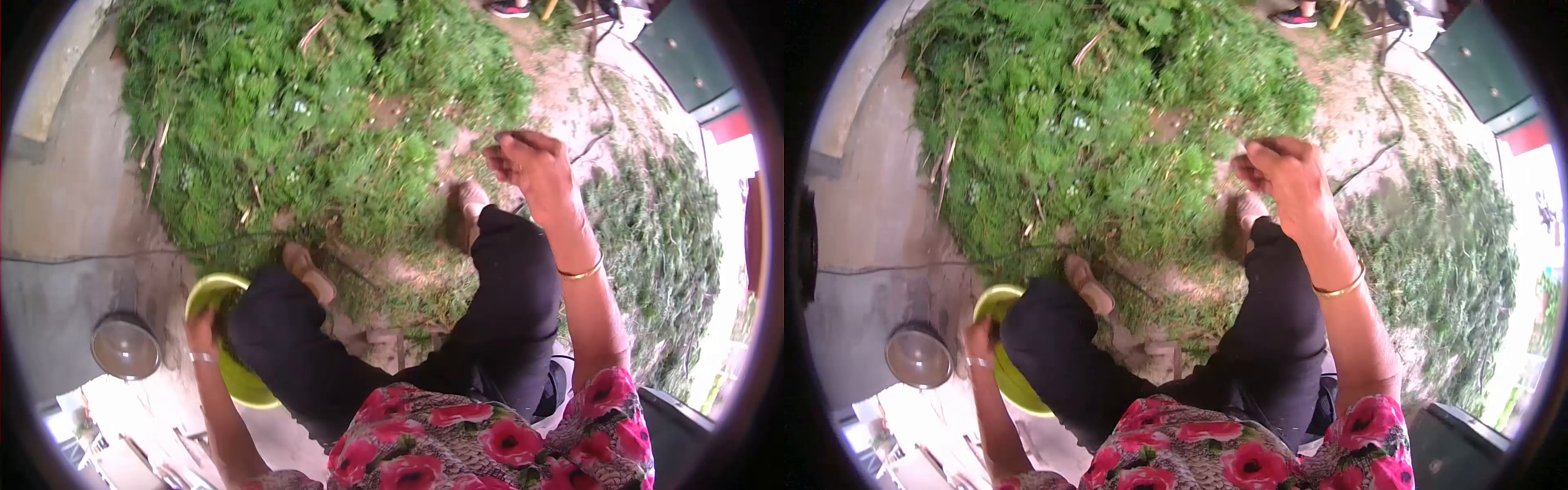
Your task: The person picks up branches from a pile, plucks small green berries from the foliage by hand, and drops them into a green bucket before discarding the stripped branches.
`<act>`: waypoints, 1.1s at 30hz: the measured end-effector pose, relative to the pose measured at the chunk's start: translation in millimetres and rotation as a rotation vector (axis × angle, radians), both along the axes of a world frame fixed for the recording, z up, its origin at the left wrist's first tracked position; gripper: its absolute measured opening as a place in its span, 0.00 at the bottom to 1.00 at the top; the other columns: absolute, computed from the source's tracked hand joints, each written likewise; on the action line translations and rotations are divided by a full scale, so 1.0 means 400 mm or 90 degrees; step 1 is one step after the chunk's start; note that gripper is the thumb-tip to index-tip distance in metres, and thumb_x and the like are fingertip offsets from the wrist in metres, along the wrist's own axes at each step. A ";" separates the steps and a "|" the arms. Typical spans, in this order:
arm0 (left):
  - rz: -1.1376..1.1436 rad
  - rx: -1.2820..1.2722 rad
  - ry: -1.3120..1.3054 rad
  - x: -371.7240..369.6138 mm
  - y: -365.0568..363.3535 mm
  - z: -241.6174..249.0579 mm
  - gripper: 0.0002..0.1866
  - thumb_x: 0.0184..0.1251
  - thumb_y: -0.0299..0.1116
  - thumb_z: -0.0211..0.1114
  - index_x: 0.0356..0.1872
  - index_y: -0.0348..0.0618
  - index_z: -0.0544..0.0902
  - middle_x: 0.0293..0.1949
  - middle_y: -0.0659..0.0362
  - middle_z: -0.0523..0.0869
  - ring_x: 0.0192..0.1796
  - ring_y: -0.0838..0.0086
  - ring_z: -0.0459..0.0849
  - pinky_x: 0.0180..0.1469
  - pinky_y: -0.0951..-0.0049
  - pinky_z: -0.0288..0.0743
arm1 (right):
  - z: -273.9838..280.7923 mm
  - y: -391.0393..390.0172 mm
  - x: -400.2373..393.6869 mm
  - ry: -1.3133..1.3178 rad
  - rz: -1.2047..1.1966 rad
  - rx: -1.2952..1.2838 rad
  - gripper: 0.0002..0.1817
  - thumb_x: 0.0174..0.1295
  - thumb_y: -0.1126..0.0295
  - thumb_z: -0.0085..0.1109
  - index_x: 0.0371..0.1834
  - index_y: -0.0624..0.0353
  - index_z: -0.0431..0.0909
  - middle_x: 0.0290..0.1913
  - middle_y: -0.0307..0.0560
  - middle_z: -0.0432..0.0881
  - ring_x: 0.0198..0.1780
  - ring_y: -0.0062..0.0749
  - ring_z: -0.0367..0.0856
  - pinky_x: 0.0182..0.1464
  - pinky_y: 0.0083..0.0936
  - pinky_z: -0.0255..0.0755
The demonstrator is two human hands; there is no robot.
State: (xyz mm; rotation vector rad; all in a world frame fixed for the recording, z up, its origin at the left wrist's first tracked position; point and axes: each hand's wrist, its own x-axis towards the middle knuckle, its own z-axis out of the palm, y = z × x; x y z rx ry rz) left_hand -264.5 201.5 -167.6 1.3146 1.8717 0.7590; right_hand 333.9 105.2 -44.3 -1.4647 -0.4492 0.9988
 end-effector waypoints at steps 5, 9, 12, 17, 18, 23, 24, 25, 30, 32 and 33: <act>-0.266 -0.099 0.015 0.406 0.217 0.172 0.16 0.59 0.28 0.64 0.47 0.33 0.78 0.39 0.54 0.83 0.37 0.73 0.82 0.37 0.75 0.77 | -0.032 0.138 -0.091 0.028 0.082 0.010 0.11 0.58 0.71 0.55 0.35 0.71 0.76 0.32 0.50 0.82 0.31 0.27 0.79 0.34 0.21 0.72; -0.512 -0.024 0.306 0.677 0.282 0.081 0.22 0.56 0.27 0.66 0.53 0.32 0.74 0.50 0.44 0.80 0.48 0.64 0.82 0.50 0.70 0.76 | -0.086 0.193 -0.090 0.044 0.090 -0.020 0.09 0.57 0.72 0.55 0.33 0.69 0.77 0.30 0.49 0.82 0.29 0.26 0.79 0.33 0.20 0.71; -0.564 -0.110 0.349 0.774 0.323 -0.126 0.29 0.53 0.33 0.69 0.56 0.34 0.72 0.52 0.43 0.78 0.55 0.58 0.78 0.58 0.66 0.71 | -0.136 0.206 -0.068 0.055 0.074 -0.059 0.09 0.57 0.71 0.55 0.33 0.69 0.77 0.29 0.48 0.82 0.28 0.25 0.78 0.32 0.20 0.70; -0.526 -0.123 0.364 0.885 0.373 -0.342 0.35 0.52 0.39 0.69 0.59 0.34 0.67 0.53 0.40 0.76 0.56 0.49 0.75 0.58 0.62 0.70 | -0.137 0.218 -0.059 0.086 0.056 -0.125 0.10 0.59 0.71 0.53 0.31 0.69 0.78 0.28 0.47 0.82 0.27 0.22 0.76 0.32 0.19 0.70; -0.490 -0.136 0.379 0.903 0.390 -0.383 0.35 0.52 0.40 0.70 0.59 0.34 0.67 0.53 0.39 0.76 0.56 0.50 0.75 0.58 0.62 0.70 | -0.139 0.217 -0.052 0.039 0.115 -0.110 0.11 0.61 0.69 0.53 0.36 0.69 0.77 0.30 0.48 0.82 0.29 0.22 0.76 0.34 0.19 0.70; -0.478 -0.220 0.354 0.897 0.458 -0.712 0.29 0.53 0.32 0.69 0.54 0.27 0.71 0.39 0.43 0.83 0.36 0.62 0.86 0.33 0.66 0.80 | -0.154 0.231 -0.031 0.008 0.124 -0.133 0.14 0.63 0.66 0.53 0.40 0.69 0.76 0.32 0.49 0.82 0.31 0.22 0.76 0.36 0.18 0.70; -0.482 -0.155 0.322 0.874 0.454 -0.777 0.21 0.56 0.25 0.65 0.50 0.24 0.74 0.30 0.49 0.83 0.22 0.72 0.82 0.19 0.73 0.73 | -0.159 0.234 -0.030 0.004 0.126 -0.127 0.14 0.63 0.66 0.53 0.40 0.69 0.76 0.32 0.49 0.82 0.31 0.21 0.77 0.36 0.17 0.70; -0.485 -0.156 0.320 0.901 0.427 -0.720 0.21 0.56 0.25 0.65 0.50 0.24 0.74 0.30 0.49 0.83 0.22 0.72 0.82 0.19 0.73 0.73 | -0.163 0.234 -0.029 0.001 0.130 -0.119 0.14 0.63 0.66 0.53 0.40 0.69 0.76 0.32 0.49 0.82 0.31 0.21 0.77 0.36 0.17 0.70; -0.275 -0.337 -0.238 0.937 0.367 -0.407 0.10 0.57 0.19 0.60 0.41 0.27 0.77 0.25 0.57 0.80 0.20 0.76 0.76 0.18 0.77 0.66 | -0.153 0.239 -0.045 0.020 0.139 -0.112 0.12 0.62 0.68 0.53 0.40 0.68 0.77 0.32 0.47 0.82 0.31 0.21 0.77 0.36 0.17 0.70; -0.285 -0.357 -0.315 0.912 0.378 -0.305 0.07 0.57 0.18 0.60 0.37 0.28 0.78 0.24 0.57 0.79 0.19 0.77 0.75 0.17 0.77 0.65 | -0.159 0.244 -0.063 0.088 0.067 -0.090 0.11 0.62 0.68 0.54 0.37 0.69 0.77 0.31 0.46 0.82 0.29 0.22 0.77 0.34 0.17 0.70; -0.302 -0.360 -0.353 0.901 0.382 -0.251 0.05 0.57 0.19 0.60 0.34 0.30 0.78 0.23 0.58 0.78 0.19 0.77 0.74 0.17 0.77 0.64 | -0.174 0.244 -0.070 0.085 0.073 -0.075 0.11 0.62 0.68 0.54 0.37 0.69 0.77 0.31 0.46 0.82 0.29 0.22 0.77 0.34 0.17 0.70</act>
